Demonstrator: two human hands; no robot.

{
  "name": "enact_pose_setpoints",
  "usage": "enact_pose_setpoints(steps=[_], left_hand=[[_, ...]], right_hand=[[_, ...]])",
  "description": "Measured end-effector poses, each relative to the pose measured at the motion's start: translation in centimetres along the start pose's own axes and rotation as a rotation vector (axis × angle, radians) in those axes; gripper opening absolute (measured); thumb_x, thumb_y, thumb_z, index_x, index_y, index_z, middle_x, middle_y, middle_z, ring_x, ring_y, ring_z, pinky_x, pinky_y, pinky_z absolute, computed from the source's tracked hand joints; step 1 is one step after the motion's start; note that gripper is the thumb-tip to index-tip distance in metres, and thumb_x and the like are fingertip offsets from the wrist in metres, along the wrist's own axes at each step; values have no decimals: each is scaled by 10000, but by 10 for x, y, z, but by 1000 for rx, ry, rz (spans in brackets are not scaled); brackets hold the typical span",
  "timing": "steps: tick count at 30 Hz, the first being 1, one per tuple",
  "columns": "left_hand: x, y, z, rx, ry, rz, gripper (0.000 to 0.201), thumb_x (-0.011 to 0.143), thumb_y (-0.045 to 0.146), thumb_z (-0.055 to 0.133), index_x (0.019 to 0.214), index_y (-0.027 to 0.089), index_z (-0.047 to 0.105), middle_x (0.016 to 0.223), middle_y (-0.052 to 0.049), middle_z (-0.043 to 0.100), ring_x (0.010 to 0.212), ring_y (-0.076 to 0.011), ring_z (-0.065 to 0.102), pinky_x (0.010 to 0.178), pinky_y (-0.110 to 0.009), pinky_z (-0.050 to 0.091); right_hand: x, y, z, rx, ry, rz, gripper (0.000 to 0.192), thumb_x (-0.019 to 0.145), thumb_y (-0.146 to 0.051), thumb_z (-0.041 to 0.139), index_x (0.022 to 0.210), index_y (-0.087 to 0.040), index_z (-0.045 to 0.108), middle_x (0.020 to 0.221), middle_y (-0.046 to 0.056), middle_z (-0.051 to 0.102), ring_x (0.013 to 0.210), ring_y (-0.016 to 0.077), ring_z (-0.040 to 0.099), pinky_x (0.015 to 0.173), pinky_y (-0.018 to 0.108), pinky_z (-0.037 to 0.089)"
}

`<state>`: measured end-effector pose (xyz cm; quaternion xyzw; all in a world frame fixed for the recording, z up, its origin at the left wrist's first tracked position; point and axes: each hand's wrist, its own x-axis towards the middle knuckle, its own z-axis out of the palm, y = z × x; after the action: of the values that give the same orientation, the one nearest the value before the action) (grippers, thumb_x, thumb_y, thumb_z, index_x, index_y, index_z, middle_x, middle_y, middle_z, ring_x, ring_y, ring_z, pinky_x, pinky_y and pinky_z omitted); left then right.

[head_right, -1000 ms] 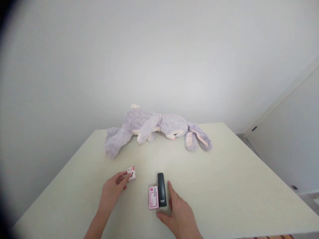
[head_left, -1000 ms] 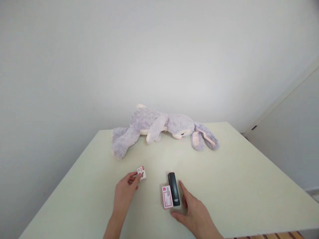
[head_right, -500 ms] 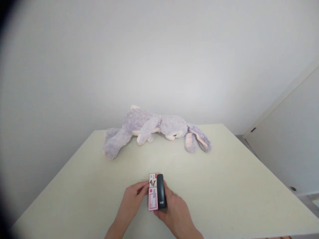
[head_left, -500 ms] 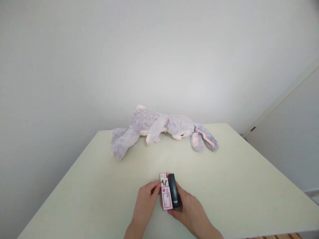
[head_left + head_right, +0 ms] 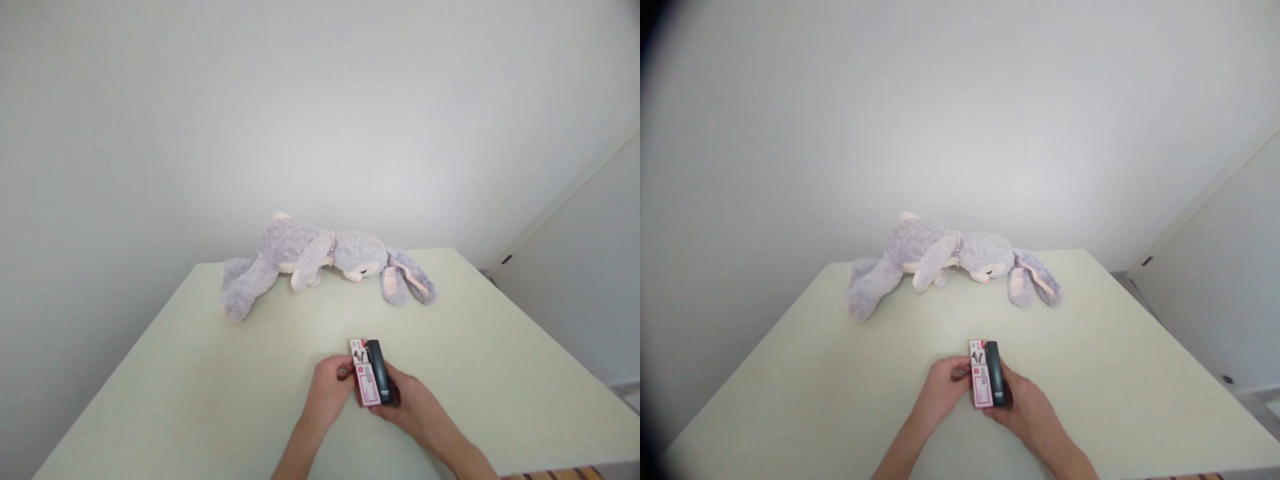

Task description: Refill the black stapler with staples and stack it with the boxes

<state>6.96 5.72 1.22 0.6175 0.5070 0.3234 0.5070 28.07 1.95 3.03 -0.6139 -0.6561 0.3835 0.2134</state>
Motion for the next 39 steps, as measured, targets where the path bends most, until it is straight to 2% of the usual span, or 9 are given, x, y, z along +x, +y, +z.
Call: enact_pose_setpoints(steps=[7,11,15,20,23,27,29,32,39], left_hand=[[58,25,97,19,-146,45,224,944,322,701,1087,151,727,1024,-61,764,903,-191,730,834,-361,604],[73,32,121,94,-162,72,286,984,398,667,1132,154,682,1080,-50,723,928,-185,708,835,-388,607],[61,38,105,212,-70,119,257,947,297,668,1157,157,717,1034,-65,736,932,-208,702,883,-388,574],[10,25,31,394,123,194,401,959,268,565,1352,252,641,1185,-79,705,1150,-260,627,1075,-456,474],[-20,1,-18,481,238,183,387,1007,288,490,1367,235,624,1328,-102,650,1285,-284,556,1156,-531,405],[-48,-35,-49,591,325,190,442,1035,294,458,1469,260,533,1516,-79,544,1440,-268,453,1224,-539,346],[-58,-49,-52,714,321,225,508,1040,300,455,1547,285,438,1611,-61,460,1508,-264,384,1238,-543,336],[-69,-59,-52,889,289,249,599,1048,304,444,1625,308,287,1684,-48,357,1559,-259,309,1258,-556,299],[-73,-54,-50,961,276,216,614,1066,315,411,1647,311,213,1712,-29,285,1584,-235,250,1276,-538,267]], right_hand=[[-7,65,-92,51,-5,36,651,700,-366,777,1321,-198,677,881,16,759,745,239,641,682,298,480],[-5,67,-109,117,61,44,605,640,-430,822,1194,-199,747,833,23,751,720,239,631,676,307,485],[-8,79,-112,61,50,50,796,671,-468,808,1400,-210,616,910,25,735,776,242,645,720,317,488],[-44,100,-123,-83,286,119,927,762,-540,768,1547,-205,406,807,-28,605,606,172,540,636,306,437],[-62,70,-93,68,442,84,502,915,-565,630,1287,-232,586,649,-60,449,566,168,455,566,289,397],[-50,0,1,106,290,-68,254,1008,-474,508,963,-249,617,815,32,625,743,205,600,682,314,509],[-32,-24,44,-16,215,-225,258,991,-379,529,1194,-248,621,1213,104,676,1143,273,625,992,403,516],[-6,-34,83,-218,173,-314,590,1016,-343,484,1588,-271,356,1632,88,425,1536,301,319,1254,535,272],[11,-32,97,-485,155,-289,653,1077,-402,373,1675,-319,124,1740,3,125,1610,285,110,1292,575,103]])
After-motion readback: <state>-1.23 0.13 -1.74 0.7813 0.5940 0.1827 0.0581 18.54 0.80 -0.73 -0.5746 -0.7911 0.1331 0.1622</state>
